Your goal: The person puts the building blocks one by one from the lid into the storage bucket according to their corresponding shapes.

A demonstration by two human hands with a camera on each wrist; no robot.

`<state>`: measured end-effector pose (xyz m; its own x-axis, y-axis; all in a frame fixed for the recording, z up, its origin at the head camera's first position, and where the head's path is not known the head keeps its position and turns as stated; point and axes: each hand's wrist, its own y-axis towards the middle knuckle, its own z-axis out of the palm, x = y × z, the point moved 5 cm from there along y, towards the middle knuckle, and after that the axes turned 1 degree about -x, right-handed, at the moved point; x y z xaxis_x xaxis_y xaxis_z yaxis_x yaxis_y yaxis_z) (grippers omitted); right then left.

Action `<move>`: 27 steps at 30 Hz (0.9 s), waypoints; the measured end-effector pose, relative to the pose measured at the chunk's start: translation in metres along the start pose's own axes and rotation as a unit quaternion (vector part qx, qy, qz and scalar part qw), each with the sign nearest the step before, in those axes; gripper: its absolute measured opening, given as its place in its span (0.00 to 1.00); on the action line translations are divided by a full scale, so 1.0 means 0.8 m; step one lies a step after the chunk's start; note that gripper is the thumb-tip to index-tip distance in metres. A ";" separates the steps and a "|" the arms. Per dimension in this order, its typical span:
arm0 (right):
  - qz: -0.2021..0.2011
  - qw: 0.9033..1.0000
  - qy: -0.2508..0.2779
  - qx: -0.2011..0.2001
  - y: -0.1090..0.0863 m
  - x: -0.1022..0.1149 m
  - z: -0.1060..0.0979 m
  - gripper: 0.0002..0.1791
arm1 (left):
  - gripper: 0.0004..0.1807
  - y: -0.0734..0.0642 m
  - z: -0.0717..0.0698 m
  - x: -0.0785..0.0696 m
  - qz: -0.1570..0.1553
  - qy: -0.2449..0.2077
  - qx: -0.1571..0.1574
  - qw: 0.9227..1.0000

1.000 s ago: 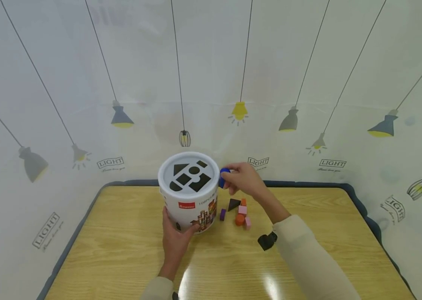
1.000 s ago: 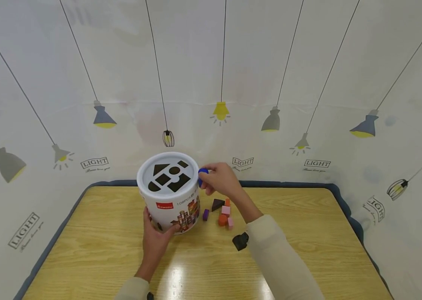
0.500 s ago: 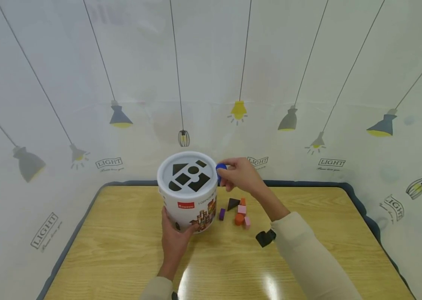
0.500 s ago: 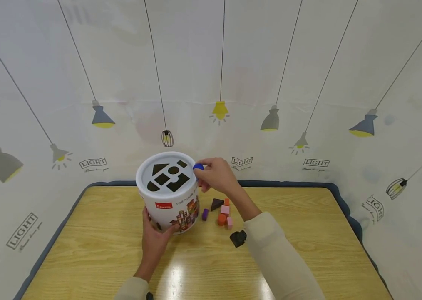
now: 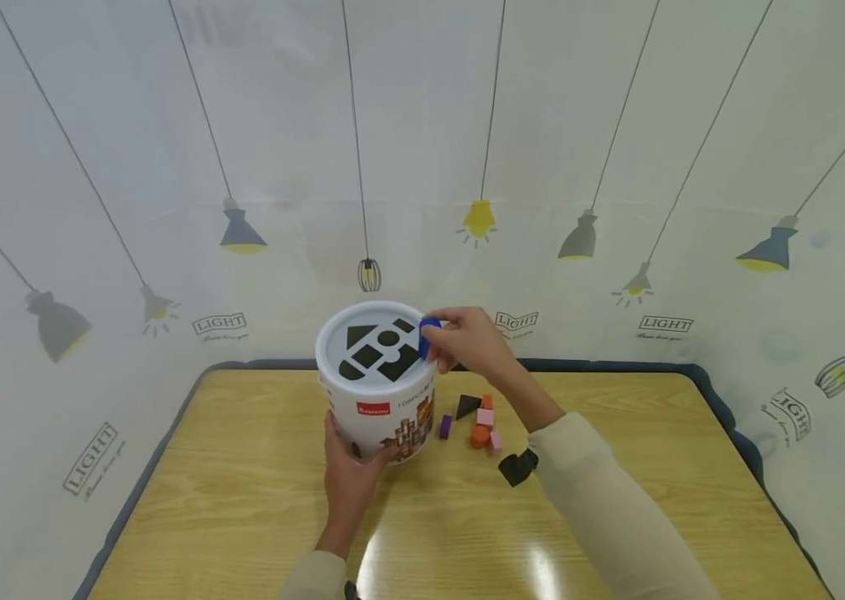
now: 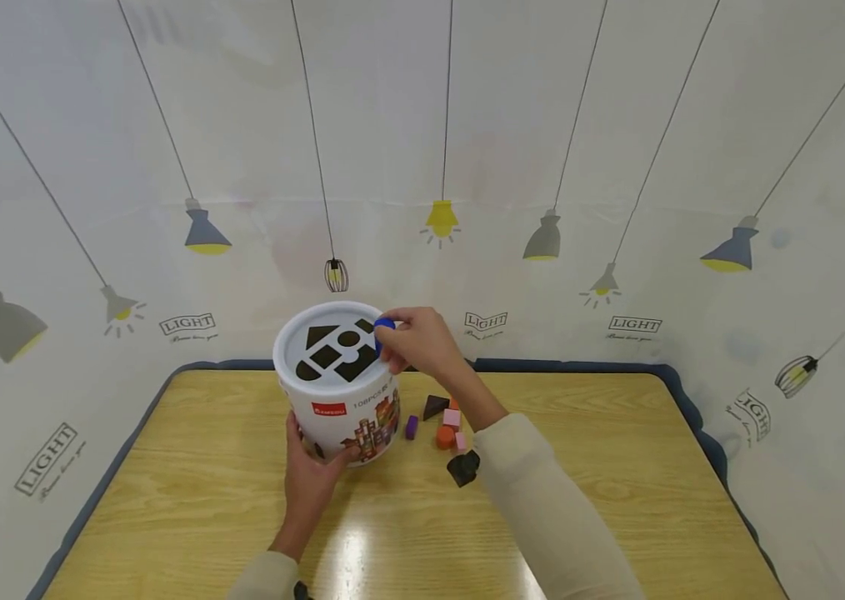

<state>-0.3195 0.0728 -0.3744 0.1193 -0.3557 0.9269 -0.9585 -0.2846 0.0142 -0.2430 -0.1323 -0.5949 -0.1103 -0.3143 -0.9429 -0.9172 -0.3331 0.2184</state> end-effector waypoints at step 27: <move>0.021 0.999 0.045 0.018 0.024 -0.004 0.022 0.20 | 0.67 -0.001 0.000 0.003 -0.007 0.008 -0.006 1.000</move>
<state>-0.3339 0.0525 -0.3835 0.0532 -0.2867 0.9565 -0.9524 -0.3026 -0.0378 -0.2429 -0.1327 -0.5973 -0.0909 -0.3237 -0.9418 -0.9143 -0.3477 0.2078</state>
